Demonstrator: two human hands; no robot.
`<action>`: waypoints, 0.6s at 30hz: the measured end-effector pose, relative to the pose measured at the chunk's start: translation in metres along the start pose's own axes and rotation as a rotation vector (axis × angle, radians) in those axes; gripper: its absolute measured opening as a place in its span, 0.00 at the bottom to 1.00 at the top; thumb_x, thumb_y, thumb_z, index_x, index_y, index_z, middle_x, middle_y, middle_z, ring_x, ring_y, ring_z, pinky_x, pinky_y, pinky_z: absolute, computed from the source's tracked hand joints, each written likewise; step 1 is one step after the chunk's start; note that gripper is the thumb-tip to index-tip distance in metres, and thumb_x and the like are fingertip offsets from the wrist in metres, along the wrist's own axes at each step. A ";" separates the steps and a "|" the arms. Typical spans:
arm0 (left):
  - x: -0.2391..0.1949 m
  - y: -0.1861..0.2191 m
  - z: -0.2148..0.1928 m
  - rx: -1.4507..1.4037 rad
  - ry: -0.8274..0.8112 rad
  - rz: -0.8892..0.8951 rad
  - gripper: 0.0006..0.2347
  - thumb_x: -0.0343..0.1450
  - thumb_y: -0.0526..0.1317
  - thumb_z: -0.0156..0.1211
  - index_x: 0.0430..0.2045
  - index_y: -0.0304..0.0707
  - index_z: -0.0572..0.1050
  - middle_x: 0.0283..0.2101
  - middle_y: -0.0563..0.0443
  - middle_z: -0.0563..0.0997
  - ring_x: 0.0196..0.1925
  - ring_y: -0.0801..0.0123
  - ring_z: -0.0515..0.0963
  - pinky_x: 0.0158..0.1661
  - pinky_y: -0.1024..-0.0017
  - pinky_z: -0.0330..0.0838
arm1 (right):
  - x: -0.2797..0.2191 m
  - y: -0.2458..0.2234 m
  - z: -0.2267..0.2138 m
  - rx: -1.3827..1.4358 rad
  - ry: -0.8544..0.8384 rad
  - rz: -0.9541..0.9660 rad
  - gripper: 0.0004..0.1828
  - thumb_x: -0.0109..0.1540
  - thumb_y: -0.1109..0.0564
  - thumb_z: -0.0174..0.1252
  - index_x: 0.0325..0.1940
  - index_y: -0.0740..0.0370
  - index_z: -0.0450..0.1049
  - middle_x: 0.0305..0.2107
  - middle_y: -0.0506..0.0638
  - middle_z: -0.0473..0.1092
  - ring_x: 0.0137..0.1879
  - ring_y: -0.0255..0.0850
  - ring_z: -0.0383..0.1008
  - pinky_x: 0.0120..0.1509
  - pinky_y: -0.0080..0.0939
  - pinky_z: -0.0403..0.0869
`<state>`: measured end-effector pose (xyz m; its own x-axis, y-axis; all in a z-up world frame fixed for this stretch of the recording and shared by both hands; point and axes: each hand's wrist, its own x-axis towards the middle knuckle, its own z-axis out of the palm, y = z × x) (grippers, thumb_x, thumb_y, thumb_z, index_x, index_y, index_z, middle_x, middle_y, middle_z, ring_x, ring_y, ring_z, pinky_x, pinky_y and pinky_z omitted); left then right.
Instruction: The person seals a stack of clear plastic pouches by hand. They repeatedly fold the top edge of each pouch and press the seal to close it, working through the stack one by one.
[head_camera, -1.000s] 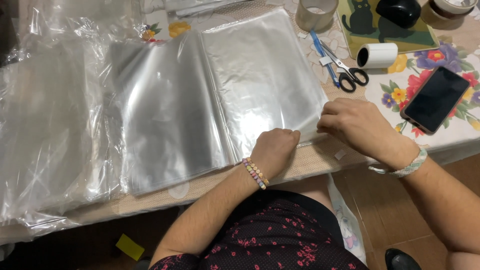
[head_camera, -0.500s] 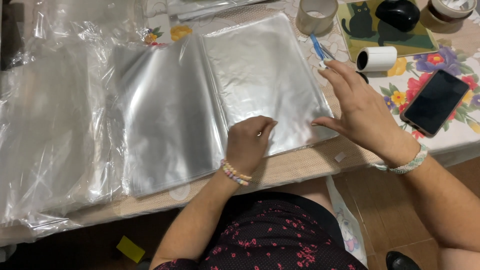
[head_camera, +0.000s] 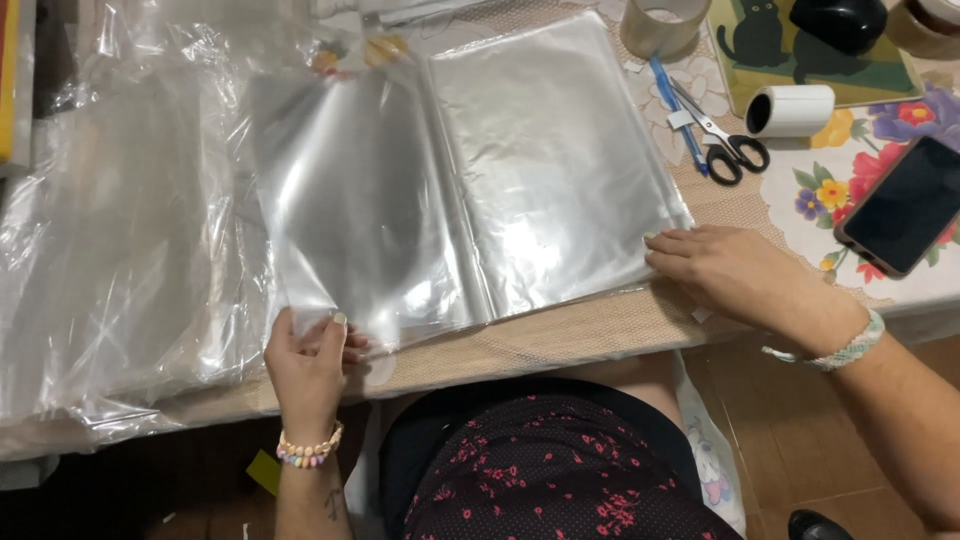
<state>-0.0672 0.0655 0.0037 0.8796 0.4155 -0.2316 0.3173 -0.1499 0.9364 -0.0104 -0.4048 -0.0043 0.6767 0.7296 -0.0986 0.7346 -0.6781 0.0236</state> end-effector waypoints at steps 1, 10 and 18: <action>-0.004 0.004 -0.003 0.000 0.008 -0.005 0.07 0.74 0.28 0.57 0.43 0.28 0.68 0.32 0.36 0.82 0.26 0.56 0.84 0.26 0.67 0.83 | 0.001 -0.003 0.000 0.002 -0.001 -0.009 0.37 0.48 0.62 0.63 0.63 0.56 0.69 0.62 0.53 0.67 0.66 0.48 0.69 0.71 0.49 0.66; 0.000 0.001 -0.025 -0.109 0.094 0.031 0.10 0.71 0.27 0.52 0.44 0.26 0.77 0.36 0.36 0.84 0.26 0.65 0.83 0.19 0.79 0.73 | 0.002 -0.012 -0.010 -0.199 0.100 0.082 0.15 0.54 0.61 0.56 0.44 0.50 0.73 0.39 0.43 0.76 0.42 0.43 0.76 0.48 0.44 0.75; 0.006 -0.005 -0.035 -0.169 0.074 -0.014 0.18 0.68 0.25 0.55 0.54 0.26 0.73 0.40 0.37 0.84 0.29 0.65 0.83 0.24 0.80 0.75 | 0.012 -0.009 -0.021 -0.211 0.088 0.080 0.32 0.55 0.66 0.53 0.65 0.57 0.67 0.55 0.49 0.72 0.57 0.45 0.74 0.62 0.44 0.73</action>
<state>-0.0761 0.1003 0.0070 0.8452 0.4822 -0.2306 0.2598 0.0065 0.9656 -0.0080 -0.3881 0.0153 0.7282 0.6854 -0.0015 0.6663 -0.7074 0.2359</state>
